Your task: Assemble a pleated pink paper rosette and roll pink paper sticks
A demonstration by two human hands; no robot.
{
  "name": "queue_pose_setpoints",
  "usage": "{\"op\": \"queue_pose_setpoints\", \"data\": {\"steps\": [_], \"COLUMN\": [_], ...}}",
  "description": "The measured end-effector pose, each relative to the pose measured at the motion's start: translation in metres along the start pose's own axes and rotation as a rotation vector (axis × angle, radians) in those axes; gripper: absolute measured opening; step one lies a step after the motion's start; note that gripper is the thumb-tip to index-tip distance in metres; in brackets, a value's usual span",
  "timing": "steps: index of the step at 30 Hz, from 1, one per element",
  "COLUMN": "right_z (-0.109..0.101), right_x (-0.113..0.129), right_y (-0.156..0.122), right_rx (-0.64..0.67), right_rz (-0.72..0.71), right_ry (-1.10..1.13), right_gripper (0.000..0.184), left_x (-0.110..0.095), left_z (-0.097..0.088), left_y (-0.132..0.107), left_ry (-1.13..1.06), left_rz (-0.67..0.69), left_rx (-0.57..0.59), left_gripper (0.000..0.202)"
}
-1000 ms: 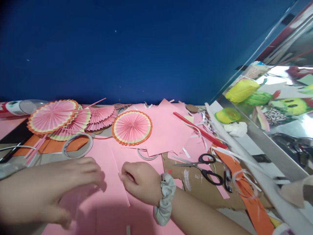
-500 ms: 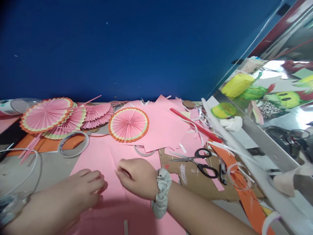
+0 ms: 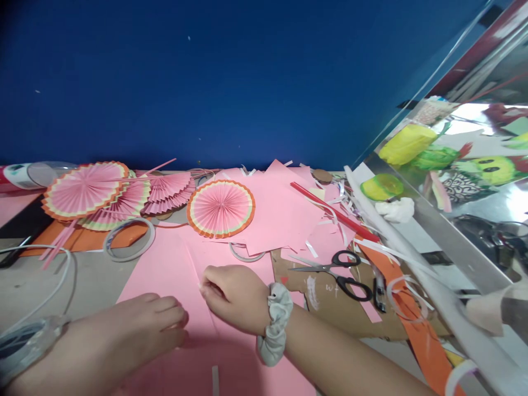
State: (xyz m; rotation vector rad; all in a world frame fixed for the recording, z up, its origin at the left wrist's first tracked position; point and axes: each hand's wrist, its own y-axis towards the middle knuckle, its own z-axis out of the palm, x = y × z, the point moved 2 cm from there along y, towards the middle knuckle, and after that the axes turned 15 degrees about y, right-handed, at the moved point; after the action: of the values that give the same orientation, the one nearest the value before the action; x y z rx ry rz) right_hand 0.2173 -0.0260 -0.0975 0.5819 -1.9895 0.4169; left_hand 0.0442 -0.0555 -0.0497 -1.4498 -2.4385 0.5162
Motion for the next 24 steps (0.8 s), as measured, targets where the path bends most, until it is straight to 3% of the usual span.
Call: {"op": "queue_pose_setpoints", "data": {"steps": [4, 7, 13, 17, 24], "right_z": [0.000, 0.000, 0.001, 0.000, 0.000], "right_x": [0.000, 0.000, -0.001, -0.001, 0.001], "right_y": [0.000, 0.000, 0.000, 0.000, -0.001], "right_rx": [0.002, 0.004, -0.001, 0.009, 0.020], "right_rz": [-0.022, -0.035, -0.007, -0.010, -0.005], "right_ry": [-0.011, -0.014, -0.019, -0.002, -0.001], "right_gripper": [0.013, 0.013, 0.011, 0.010, 0.009], "left_x": [-0.004, -0.005, -0.009, -0.021, -0.032], "left_z": [-0.008, -0.007, 0.020, 0.035, 0.021], "left_y": [0.003, 0.002, 0.005, 0.002, -0.009], "left_ry": [0.093, 0.120, 0.062, 0.079, 0.040], "left_rz": [-0.072, -0.099, -0.075, -0.089, -0.075], "left_rx": [-0.098, -0.082, -0.105, 0.014, -0.028], "left_gripper": [0.042, 0.048, 0.031, 0.035, 0.021]}}
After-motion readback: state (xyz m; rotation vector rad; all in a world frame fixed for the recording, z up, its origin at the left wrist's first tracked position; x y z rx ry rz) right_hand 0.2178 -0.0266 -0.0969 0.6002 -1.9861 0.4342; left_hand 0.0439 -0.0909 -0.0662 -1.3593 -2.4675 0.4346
